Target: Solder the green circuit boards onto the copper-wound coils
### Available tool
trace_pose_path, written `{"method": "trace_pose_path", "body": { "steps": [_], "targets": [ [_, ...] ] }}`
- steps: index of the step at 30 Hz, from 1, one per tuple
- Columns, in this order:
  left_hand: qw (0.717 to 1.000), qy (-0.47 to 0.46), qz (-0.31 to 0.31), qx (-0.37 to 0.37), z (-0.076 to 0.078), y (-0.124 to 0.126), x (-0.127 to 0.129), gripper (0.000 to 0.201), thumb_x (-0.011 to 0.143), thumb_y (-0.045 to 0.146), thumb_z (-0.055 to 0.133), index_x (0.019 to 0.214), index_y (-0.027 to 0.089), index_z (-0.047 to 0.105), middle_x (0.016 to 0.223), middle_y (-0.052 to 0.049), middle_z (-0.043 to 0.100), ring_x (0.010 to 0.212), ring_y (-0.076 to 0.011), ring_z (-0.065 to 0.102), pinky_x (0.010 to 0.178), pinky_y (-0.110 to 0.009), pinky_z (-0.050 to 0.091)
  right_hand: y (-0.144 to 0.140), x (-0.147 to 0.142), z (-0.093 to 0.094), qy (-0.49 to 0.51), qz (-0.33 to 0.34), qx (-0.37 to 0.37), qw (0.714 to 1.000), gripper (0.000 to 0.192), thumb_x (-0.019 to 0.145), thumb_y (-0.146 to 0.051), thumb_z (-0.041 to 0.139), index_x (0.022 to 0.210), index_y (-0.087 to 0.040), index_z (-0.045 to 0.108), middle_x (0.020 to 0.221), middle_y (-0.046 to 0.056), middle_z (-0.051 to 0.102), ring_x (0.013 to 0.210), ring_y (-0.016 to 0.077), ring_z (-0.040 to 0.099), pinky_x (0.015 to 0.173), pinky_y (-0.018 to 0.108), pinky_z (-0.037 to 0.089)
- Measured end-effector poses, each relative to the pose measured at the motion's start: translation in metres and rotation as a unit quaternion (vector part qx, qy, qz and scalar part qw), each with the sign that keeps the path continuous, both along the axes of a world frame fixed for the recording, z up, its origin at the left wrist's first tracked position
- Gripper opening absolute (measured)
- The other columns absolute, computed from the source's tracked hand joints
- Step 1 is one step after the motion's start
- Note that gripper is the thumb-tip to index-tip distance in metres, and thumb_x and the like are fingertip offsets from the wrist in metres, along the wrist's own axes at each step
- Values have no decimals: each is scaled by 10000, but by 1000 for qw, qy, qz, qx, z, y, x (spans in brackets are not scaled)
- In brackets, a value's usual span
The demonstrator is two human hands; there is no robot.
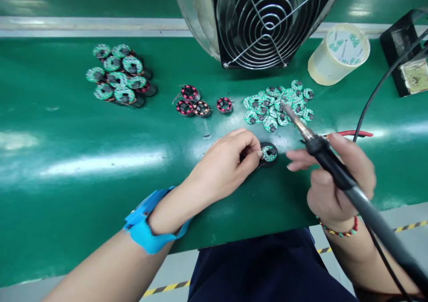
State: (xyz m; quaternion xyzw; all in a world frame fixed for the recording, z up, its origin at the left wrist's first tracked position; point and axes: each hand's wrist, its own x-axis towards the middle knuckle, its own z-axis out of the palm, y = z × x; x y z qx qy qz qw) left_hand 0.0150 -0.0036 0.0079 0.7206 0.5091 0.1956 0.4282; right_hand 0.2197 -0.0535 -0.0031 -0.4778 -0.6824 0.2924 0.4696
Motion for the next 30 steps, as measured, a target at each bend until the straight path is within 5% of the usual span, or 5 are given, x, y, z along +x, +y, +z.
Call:
{"method": "trace_pose_path", "body": {
  "steps": [4, 8, 16, 24, 30],
  "targets": [
    [1000, -4, -1, 5, -1, 0, 1, 140, 859, 145, 488, 729, 189, 521, 723, 20, 549, 669, -126, 499, 621, -255, 384, 17, -15, 7, -123, 84, 8, 989, 483, 955, -118, 516, 1396, -311, 474, 1186, 28, 732, 1076, 222, 690, 951, 444, 569],
    [1000, -8, -3, 8, -1, 0, 1, 154, 866, 151, 476, 719, 194, 497, 713, 20, 531, 672, -129, 493, 628, -259, 386, 22, -14, 4, -188, 152, -23, 970, 506, 947, -116, 494, 1421, -286, 440, 1199, 57, 715, 1076, 241, 668, 905, 440, 570],
    [998, 7, -61, 19, -2, 0, -4, 123, 862, 154, 439, 756, 187, 492, 768, -4, 539, 720, -150, 501, 667, -288, 384, 22, -12, -1, -158, 140, -38, 977, 503, 946, -101, 532, 1402, -271, 407, 1230, 46, 691, 1120, 197, 650, 955, 358, 533],
    [999, 16, -22, -39, 6, 6, -18, 176, 916, 307, 485, 815, 182, 555, 784, 1, 558, 701, -151, 503, 644, -292, 384, 18, -21, -6, -217, 86, 2, 972, 329, 952, -215, 554, 1277, -232, 505, 1021, 85, 681, 934, 256, 651, 802, 411, 553],
    [994, 15, -96, -45, 7, 5, -19, 104, 870, 259, 577, 802, 181, 572, 847, -8, 574, 801, -168, 538, 708, -299, 404, 15, -27, -7, -255, 54, 12, 965, 252, 967, -239, 520, 1217, -211, 532, 905, 62, 617, 793, 229, 568, 685, 363, 515]
  ]
}}
